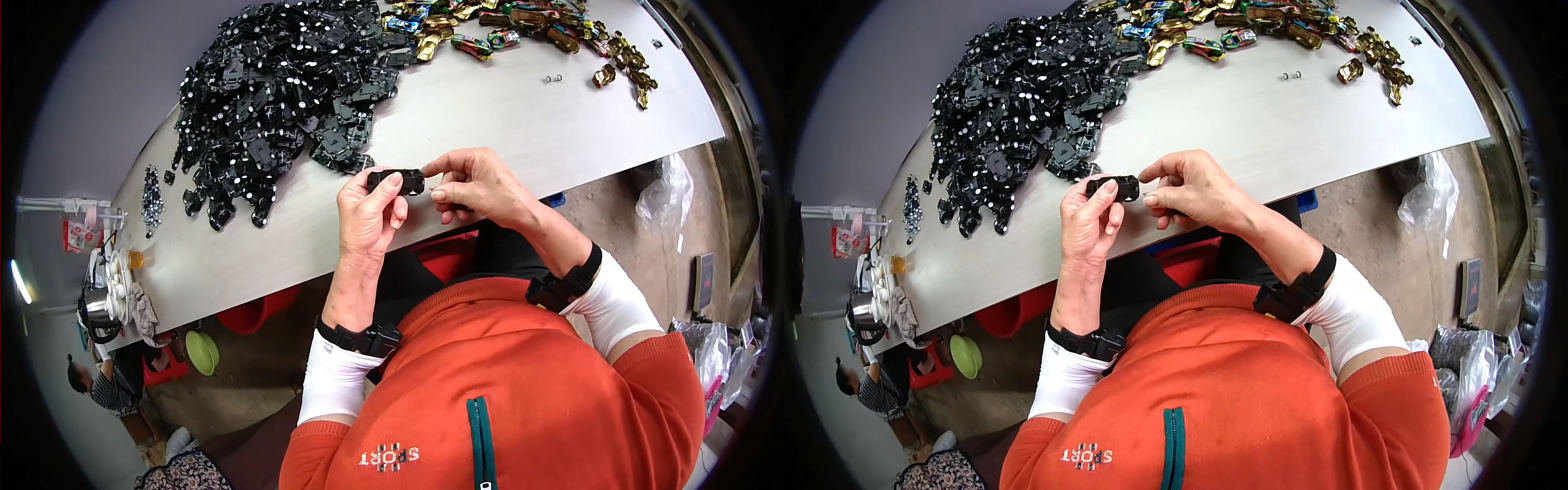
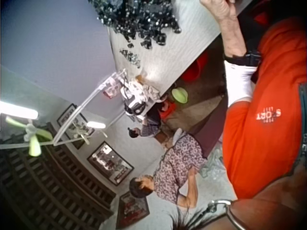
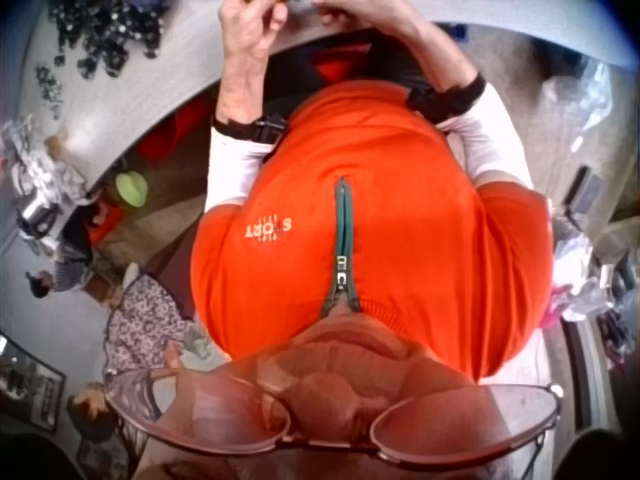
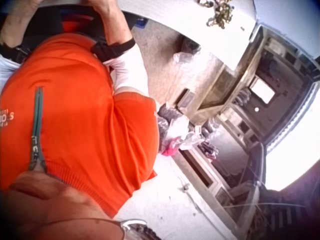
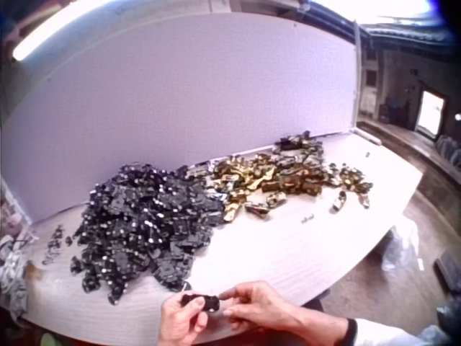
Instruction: The person assembles small toy cars by hand at a table. They pick up a black chassis and a colored body, then press the two parts together to form a complete car. The process is repeated for multiple units, with the person handling the parts one at a time.
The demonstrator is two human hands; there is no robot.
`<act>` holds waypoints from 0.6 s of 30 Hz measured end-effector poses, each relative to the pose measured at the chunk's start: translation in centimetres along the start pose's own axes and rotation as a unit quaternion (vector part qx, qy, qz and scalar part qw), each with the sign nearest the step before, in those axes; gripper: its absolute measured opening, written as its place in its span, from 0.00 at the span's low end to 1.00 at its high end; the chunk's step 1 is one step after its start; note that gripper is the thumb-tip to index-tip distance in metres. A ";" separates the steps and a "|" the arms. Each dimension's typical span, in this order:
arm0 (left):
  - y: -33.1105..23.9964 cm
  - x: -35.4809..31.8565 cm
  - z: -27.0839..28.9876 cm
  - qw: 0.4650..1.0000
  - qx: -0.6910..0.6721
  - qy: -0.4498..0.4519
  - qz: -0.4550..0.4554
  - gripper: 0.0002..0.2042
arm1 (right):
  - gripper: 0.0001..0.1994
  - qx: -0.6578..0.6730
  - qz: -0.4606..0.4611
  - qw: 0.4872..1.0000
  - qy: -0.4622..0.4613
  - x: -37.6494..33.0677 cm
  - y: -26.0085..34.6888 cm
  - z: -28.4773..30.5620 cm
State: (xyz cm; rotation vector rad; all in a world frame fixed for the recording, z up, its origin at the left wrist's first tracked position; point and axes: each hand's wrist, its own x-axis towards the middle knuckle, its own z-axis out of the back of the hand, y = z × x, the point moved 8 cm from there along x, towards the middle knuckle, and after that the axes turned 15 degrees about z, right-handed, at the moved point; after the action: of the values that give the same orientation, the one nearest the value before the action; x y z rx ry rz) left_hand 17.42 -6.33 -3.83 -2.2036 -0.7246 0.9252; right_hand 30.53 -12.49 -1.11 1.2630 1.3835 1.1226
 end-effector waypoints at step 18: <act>-0.1 -0.7 -1.2 0.998 0.045 -0.019 -0.028 0.04 | 0.07 -0.108 0.035 0.993 -0.011 0.3 -0.5 -0.3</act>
State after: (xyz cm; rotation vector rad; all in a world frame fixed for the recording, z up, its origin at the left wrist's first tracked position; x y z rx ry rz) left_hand 17.89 -7.15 -2.75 -2.0812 -0.7444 0.9551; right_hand 30.15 -12.27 -1.60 1.1702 1.1750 1.2667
